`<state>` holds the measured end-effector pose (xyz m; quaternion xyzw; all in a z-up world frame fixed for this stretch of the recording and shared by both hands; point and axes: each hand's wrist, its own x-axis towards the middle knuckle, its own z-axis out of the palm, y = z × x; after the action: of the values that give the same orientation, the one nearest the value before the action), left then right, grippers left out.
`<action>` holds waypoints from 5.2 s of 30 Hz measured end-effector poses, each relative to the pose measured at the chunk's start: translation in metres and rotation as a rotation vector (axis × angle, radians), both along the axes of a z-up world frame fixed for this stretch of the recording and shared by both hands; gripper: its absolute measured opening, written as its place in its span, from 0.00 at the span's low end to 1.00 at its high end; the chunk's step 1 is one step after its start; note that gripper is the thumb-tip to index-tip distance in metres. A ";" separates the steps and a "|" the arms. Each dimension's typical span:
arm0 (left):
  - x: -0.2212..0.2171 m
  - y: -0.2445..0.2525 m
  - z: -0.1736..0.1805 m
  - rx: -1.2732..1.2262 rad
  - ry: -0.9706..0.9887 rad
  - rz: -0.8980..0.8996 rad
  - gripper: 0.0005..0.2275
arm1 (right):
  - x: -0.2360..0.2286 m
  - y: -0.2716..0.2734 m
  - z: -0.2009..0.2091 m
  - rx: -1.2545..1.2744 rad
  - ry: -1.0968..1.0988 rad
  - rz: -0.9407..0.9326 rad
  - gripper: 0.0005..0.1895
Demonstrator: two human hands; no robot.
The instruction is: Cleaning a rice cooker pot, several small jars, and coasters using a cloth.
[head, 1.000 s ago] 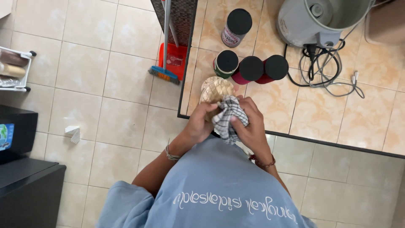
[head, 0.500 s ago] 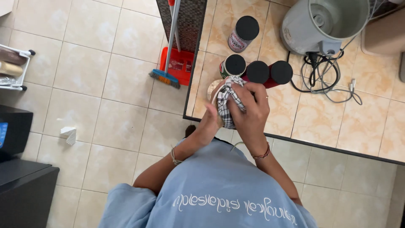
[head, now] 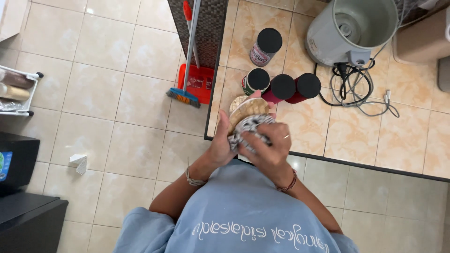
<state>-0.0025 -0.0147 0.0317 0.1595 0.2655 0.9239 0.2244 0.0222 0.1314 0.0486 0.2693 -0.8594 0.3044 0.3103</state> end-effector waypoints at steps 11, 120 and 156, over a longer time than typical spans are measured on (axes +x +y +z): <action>-0.001 -0.005 0.011 -0.039 0.026 -0.028 0.42 | -0.006 0.016 -0.004 0.005 0.019 -0.085 0.21; -0.021 0.014 -0.171 -1.660 0.337 0.563 0.28 | 0.038 0.169 -0.143 0.084 -0.462 -0.770 0.21; -0.013 0.042 -0.017 0.081 -0.153 0.018 0.40 | -0.007 0.026 -0.034 -0.053 0.008 -0.024 0.13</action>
<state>-0.0152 0.0272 0.0145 0.0948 0.2115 0.9454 0.2291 0.0150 0.1577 0.0149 0.2521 -0.8529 0.3222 0.3244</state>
